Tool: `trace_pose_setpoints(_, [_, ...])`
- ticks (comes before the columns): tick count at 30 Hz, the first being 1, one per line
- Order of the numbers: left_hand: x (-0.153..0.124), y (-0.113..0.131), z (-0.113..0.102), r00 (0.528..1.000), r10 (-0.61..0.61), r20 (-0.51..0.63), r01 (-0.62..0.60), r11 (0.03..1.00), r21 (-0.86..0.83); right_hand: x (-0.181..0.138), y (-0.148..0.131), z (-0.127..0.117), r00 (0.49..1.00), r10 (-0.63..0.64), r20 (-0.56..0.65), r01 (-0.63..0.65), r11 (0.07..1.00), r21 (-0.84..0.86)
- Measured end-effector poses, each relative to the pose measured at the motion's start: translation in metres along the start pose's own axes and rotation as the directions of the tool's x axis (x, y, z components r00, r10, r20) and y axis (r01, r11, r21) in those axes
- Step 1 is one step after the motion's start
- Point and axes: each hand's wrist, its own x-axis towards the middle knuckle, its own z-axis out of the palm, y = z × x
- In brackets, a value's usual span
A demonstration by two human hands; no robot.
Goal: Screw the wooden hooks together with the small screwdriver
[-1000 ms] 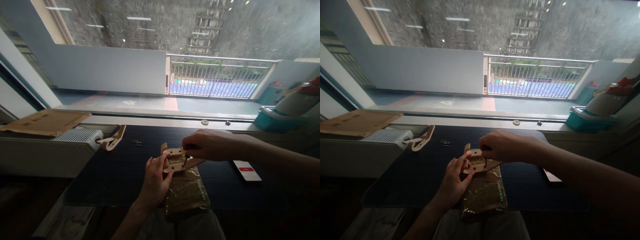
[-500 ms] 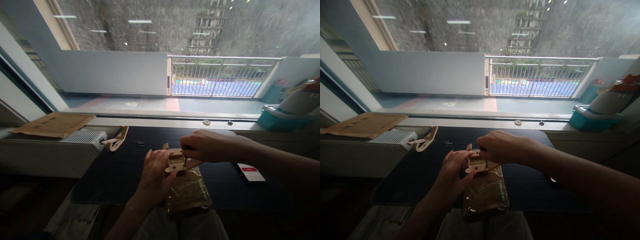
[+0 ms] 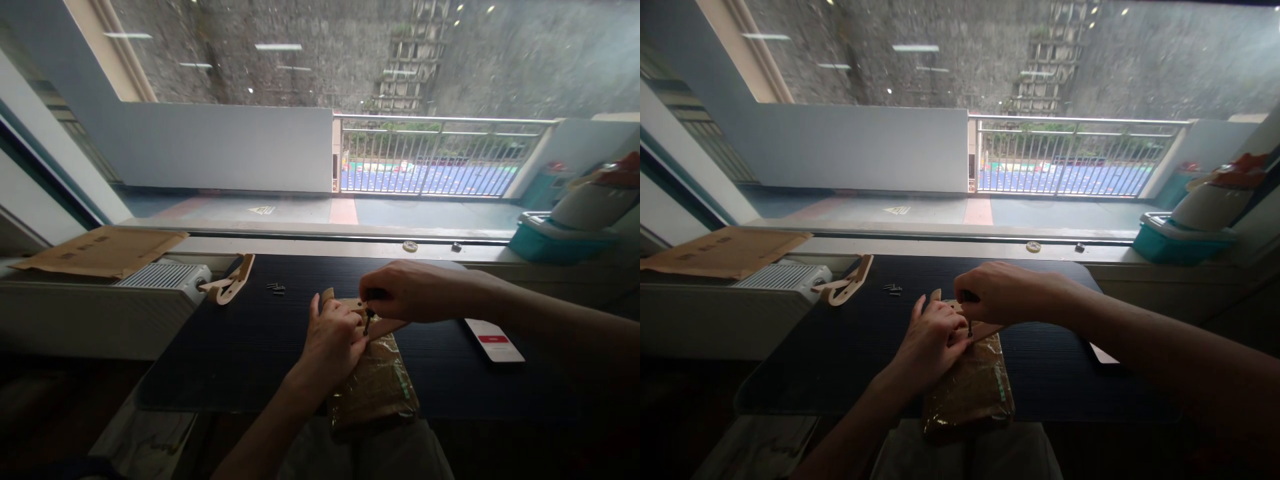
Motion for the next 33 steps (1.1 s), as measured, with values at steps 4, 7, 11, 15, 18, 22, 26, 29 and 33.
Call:
trace_pose_setpoints(4, [0.002, 0.002, -0.002, 1.000, 0.001, 0.014, -0.002, 0.999, 0.035, -0.002, 0.003, 0.004, 0.998, 0.054, -0.036, -0.055, 0.998, -0.005])
trace_pose_setpoints(7, [0.004, 0.006, -0.005, 0.999, 0.006, 0.031, -0.008, 0.999, 0.049, 0.000, 0.003, 0.005, 0.993, 0.099, -0.059, -0.099, 0.995, 0.002])
trace_pose_setpoints(11, [0.009, 0.011, -0.006, 1.000, 0.008, 0.017, -0.009, 0.999, 0.039, 0.001, 0.000, 0.004, 0.994, 0.093, -0.058, -0.094, 0.996, -0.010])
trace_pose_setpoints(15, [0.010, 0.010, -0.001, 1.000, 0.004, -0.011, -0.003, 1.000, 0.016, -0.002, -0.002, 0.000, 1.000, 0.014, -0.014, -0.015, 0.999, -0.029])
trace_pose_setpoints(18, [0.010, 0.008, 0.001, 1.000, 0.013, -0.013, -0.013, 1.000, 0.003, -0.005, -0.002, -0.002, 1.000, -0.017, -0.009, 0.017, 0.999, -0.039])
trace_pose_setpoints(22, [0.009, 0.009, 0.000, 1.000, 0.009, -0.003, -0.009, 1.000, 0.030, -0.005, 0.002, 0.001, 0.999, 0.014, -0.043, -0.016, 0.999, -0.038])
trace_pose_setpoints(26, [0.009, 0.009, 0.000, 1.000, 0.012, 0.000, -0.012, 0.999, 0.048, -0.003, 0.003, 0.003, 0.995, 0.073, -0.065, -0.074, 0.997, -0.003])
trace_pose_setpoints(29, [0.009, 0.009, 0.001, 1.000, 0.008, -0.018, -0.008, 0.999, 0.033, -0.002, 0.000, 0.005, 0.994, 0.089, -0.068, -0.089, 0.996, 0.011])
trace_pose_setpoints(33, [0.010, 0.009, 0.002, 0.999, 0.006, -0.046, -0.005, 1.000, 0.027, 0.000, -0.003, 0.007, 0.995, 0.081, -0.062, -0.080, 0.997, 0.011])
